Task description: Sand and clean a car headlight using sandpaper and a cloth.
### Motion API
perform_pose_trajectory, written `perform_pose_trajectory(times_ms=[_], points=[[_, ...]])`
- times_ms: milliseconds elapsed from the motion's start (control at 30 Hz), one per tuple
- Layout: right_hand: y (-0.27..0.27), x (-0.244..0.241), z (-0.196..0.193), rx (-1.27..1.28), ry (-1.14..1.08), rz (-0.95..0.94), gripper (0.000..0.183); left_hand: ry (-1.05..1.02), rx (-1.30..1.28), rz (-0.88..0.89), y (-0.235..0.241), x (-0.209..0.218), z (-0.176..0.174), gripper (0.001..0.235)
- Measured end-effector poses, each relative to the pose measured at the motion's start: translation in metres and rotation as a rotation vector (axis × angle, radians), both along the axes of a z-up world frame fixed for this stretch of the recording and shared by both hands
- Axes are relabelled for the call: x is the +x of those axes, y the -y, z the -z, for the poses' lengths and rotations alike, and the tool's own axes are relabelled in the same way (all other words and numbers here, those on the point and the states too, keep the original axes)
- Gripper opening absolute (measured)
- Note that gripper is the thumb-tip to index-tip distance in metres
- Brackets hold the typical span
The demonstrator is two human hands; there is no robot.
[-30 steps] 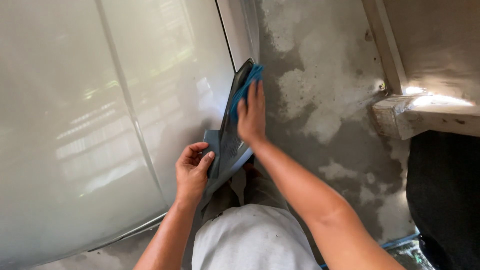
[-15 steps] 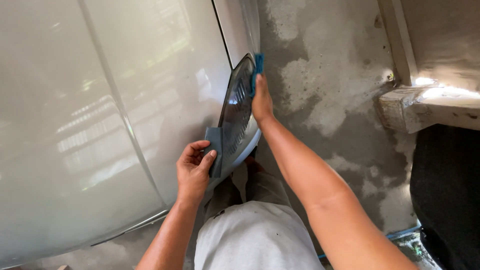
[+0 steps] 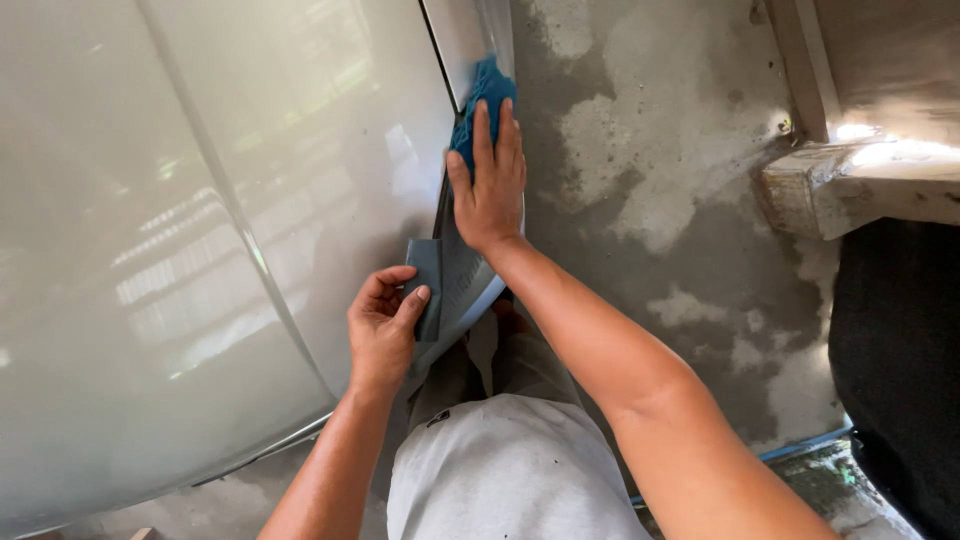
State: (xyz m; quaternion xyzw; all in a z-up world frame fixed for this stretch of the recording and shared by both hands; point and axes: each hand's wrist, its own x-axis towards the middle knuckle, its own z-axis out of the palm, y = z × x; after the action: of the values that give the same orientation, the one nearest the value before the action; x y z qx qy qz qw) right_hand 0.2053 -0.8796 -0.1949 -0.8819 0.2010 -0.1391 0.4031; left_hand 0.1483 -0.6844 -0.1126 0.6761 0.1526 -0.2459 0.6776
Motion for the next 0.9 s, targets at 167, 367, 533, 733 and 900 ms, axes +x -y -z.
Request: perform_pose_trajectory(times_ms=[167, 367, 533, 733, 900], points=[[-0.051, -0.097, -0.005, -0.217, -0.045, -0.21, 0.066, 0.029, 0.025, 0.0, -0.016, 0.005, -0.017, 0.025], [-0.083, -0.132, 0.013, -0.196, -0.054, -0.265, 0.067, 0.035, 0.02, -0.014, -0.039, -0.006, -0.02, 0.025], [-0.022, -0.025, 0.015, -0.148, -0.148, 0.005, 0.063, 0.043, 0.059, -0.003, -0.056, -0.018, -0.023, 0.025], [-0.025, -0.032, -0.002, -0.041, 0.096, 0.123, 0.048, 0.091, 0.037, 0.025, -0.063, -0.026, -0.013, 0.025], [-0.081, -0.131, -0.038, -0.064, 0.105, -0.172, 0.042, 0.138, 0.038, 0.067, -0.06, -0.02, 0.005, 0.025]])
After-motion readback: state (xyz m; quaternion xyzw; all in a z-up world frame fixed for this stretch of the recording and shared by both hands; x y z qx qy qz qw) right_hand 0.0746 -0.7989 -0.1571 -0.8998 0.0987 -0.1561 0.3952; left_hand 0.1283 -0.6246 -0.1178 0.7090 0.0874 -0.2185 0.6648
